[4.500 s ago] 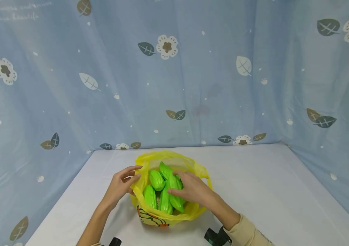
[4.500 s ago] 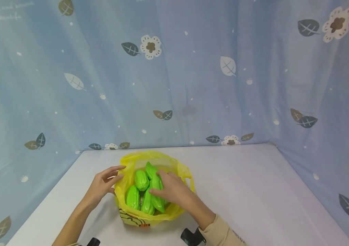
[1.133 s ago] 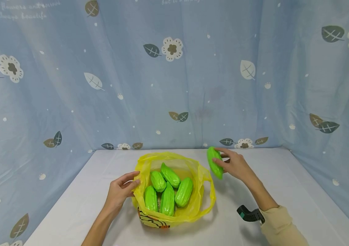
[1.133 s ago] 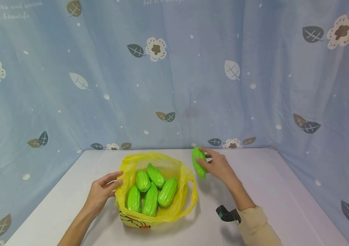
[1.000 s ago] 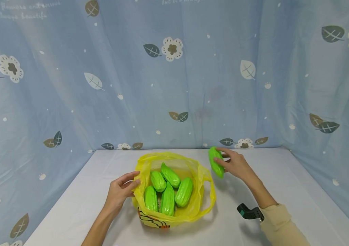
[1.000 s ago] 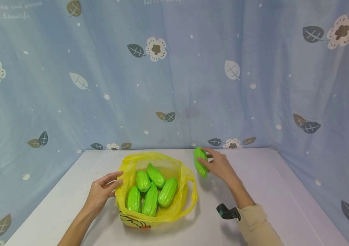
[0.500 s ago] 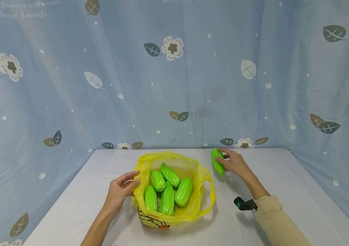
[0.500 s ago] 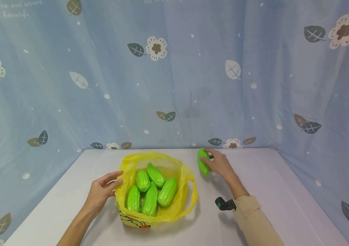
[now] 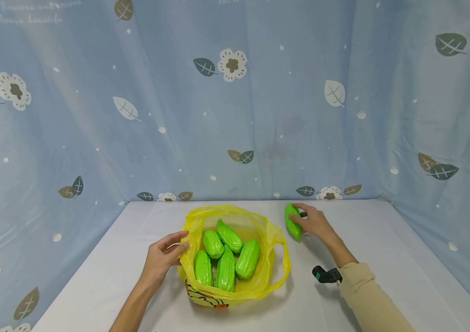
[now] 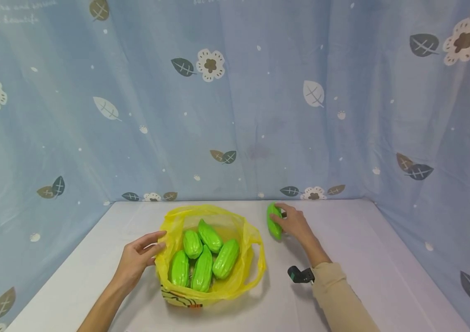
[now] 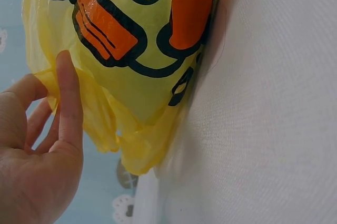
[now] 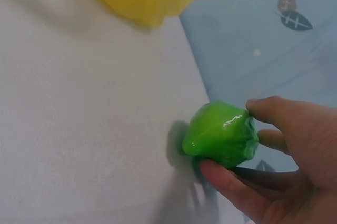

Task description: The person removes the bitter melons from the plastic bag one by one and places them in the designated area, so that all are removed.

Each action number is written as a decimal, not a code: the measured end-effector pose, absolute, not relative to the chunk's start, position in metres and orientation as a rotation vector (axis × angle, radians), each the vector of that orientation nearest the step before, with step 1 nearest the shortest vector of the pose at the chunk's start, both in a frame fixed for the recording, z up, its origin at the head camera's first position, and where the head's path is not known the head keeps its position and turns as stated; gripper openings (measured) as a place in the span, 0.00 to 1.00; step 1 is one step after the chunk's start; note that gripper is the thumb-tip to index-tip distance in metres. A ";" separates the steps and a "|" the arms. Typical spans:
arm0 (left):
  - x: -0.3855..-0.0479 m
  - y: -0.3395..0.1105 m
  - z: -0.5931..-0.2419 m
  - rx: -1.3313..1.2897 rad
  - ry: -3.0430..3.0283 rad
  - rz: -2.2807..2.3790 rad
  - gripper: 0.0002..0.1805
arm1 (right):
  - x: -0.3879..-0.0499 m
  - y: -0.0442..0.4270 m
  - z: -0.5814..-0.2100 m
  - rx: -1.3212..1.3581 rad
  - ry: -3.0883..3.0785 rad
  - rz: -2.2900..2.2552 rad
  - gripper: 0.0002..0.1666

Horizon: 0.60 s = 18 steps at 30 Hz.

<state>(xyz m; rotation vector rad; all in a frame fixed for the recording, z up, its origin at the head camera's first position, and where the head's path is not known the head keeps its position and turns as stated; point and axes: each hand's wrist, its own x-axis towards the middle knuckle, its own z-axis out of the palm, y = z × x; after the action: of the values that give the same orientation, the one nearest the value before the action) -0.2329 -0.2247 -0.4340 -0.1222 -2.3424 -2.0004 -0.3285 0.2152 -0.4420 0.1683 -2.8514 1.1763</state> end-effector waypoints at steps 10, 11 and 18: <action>-0.234 -0.226 -0.436 -0.120 -2.346 -1.988 0.24 | -0.330 0.216 -0.446 0.147 -2.865 1.136 0.35; -0.234 -0.226 -0.436 -0.120 -2.347 -1.986 0.24 | -0.330 0.216 -0.446 0.143 -2.864 1.129 0.35; -0.235 -0.226 -0.437 -0.105 -2.351 -1.991 0.24 | -0.329 0.215 -0.444 0.128 -2.872 1.089 0.34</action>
<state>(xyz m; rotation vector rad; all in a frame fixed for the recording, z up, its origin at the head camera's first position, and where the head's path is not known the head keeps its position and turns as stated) -0.2353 -0.2262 -0.4368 -0.1049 -2.3514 -1.9908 -0.3293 0.2154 -0.4435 0.1283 -2.8724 1.0894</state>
